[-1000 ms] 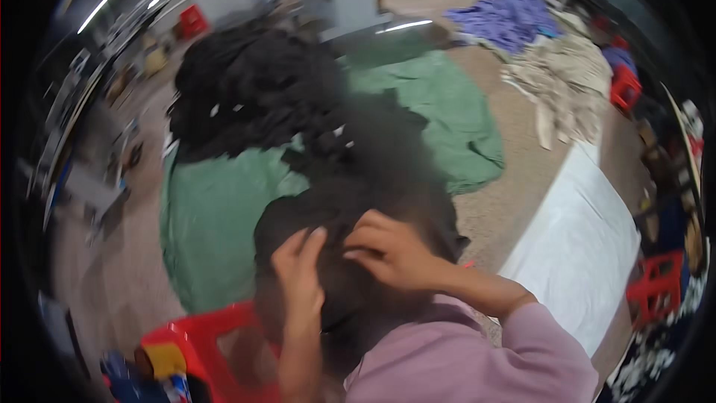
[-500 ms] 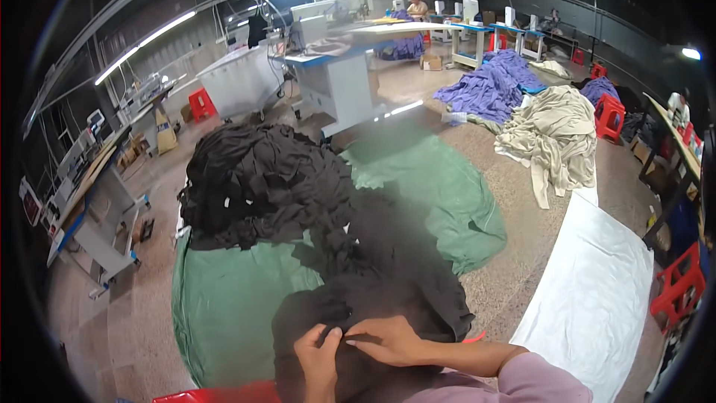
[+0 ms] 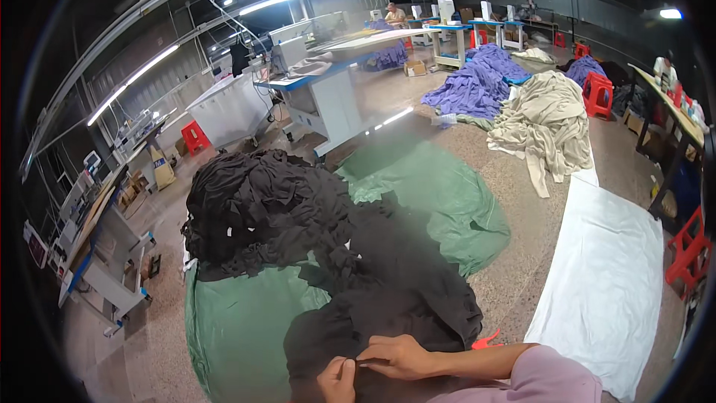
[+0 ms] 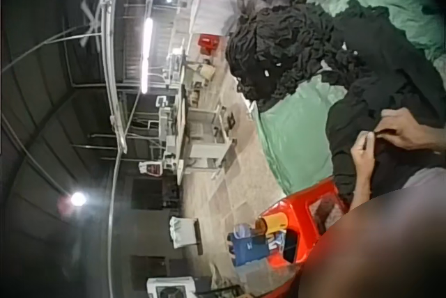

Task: The person is inspecting and trimming loose threads from black fabric pieces in a factory setting.

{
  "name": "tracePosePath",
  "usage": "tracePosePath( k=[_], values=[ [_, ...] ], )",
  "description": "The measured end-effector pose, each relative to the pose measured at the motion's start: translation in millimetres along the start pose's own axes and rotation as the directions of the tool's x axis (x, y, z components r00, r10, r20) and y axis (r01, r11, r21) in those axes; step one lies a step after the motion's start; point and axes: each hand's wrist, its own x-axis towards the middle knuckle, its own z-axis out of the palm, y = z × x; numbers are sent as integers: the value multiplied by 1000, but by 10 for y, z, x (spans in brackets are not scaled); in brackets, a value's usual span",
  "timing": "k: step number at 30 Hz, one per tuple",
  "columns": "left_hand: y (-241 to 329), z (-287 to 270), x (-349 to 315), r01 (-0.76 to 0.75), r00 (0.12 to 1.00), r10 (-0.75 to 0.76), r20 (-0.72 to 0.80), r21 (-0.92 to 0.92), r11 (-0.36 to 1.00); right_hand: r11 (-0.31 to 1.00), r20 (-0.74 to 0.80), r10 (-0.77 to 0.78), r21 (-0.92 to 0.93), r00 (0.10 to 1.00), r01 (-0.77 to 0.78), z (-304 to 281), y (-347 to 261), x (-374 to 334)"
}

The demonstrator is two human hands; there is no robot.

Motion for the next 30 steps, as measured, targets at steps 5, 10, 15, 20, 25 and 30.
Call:
tracePosePath(
  k=[5,10,15,20,25,30],
  values=[
    [165,69,-140,-22,999,21,33,31,999,999,-37,-43,13,998,43,-27,-34,-89],
    [147,83,-241,-76,997,72,38,107,991,983,-53,49,180,997,-38,-28,-94,-208],
    [195,87,-176,-258,960,279,-1,380,889,963,-29,117,246,993,-106,22,3,-43],
    [477,255,-220,-183,974,206,-100,198,963,716,187,462,498,867,-489,-264,-282,91],
    [191,291,-376,154,931,-248,-270,-327,933,798,148,444,384,884,-465,-98,-247,-27],
    [195,203,-511,247,927,-357,-116,-528,813,853,228,363,308,903,-421,-158,-338,-137]
  ],
)
